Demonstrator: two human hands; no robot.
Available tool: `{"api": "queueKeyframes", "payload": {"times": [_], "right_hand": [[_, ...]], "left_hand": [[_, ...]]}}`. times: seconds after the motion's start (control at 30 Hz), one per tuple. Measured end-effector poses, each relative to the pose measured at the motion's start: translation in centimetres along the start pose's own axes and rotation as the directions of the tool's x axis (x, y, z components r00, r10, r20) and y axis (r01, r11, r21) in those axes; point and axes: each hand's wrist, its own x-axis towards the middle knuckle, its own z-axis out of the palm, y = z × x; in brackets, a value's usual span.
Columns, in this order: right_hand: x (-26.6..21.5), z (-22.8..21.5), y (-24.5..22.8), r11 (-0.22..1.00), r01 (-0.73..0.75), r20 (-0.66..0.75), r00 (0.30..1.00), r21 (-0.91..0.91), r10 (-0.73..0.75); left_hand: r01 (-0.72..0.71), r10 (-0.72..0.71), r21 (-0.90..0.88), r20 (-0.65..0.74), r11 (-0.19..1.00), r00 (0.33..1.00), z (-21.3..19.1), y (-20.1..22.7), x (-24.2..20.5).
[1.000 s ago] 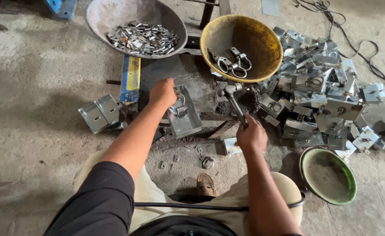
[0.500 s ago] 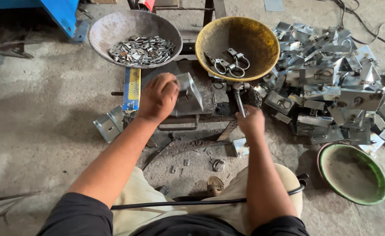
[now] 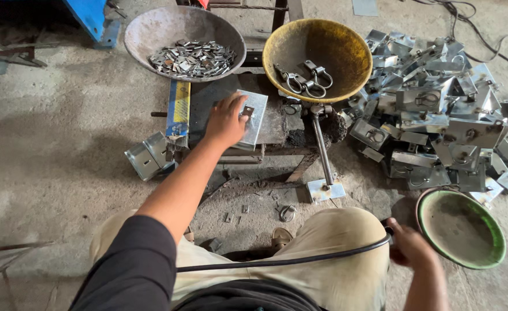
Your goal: The person welds small metal brackets using a handheld welding torch, creating bright sparks. They repeatedly pick up parts from a bowl, position them on a metal plate, weld them, and place the finished pieces into a pile.
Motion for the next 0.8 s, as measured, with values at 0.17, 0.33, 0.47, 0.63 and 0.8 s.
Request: {"api": "queueKeyframes", "payload": {"times": [0.17,0.33,0.47,0.63,0.8], "right_hand": [[-0.6,4.8,1.4,0.511,-0.217,0.238,0.971,0.832,0.024],[0.8,2.1,0.3,0.351,-0.008,0.006,1.0,0.936,0.007],[-0.8,-3.4,-6.1,0.055,0.235,-0.233,0.972,0.97,-0.042],[-6.3,-6.0,-18.7,-0.217,0.249,-0.304,0.913,0.944,-0.273],[-11.0,1.5,-28.0,-0.048,0.133,-0.141,0.927,0.99,-0.347]], "left_hand": [[0.369,-0.277,-0.38,0.276,0.848,0.921,2.2,-1.4,2.0],[0.514,-0.557,-0.595,0.131,0.617,0.82,3.0,-0.6,2.2],[0.392,-0.441,-0.414,-0.026,0.821,0.897,2.7,-1.2,1.7],[0.413,-0.489,-0.545,0.005,0.73,0.872,3.3,-1.5,1.8],[0.339,-0.406,-0.313,-0.184,0.887,0.895,4.6,-1.2,1.1]]}}
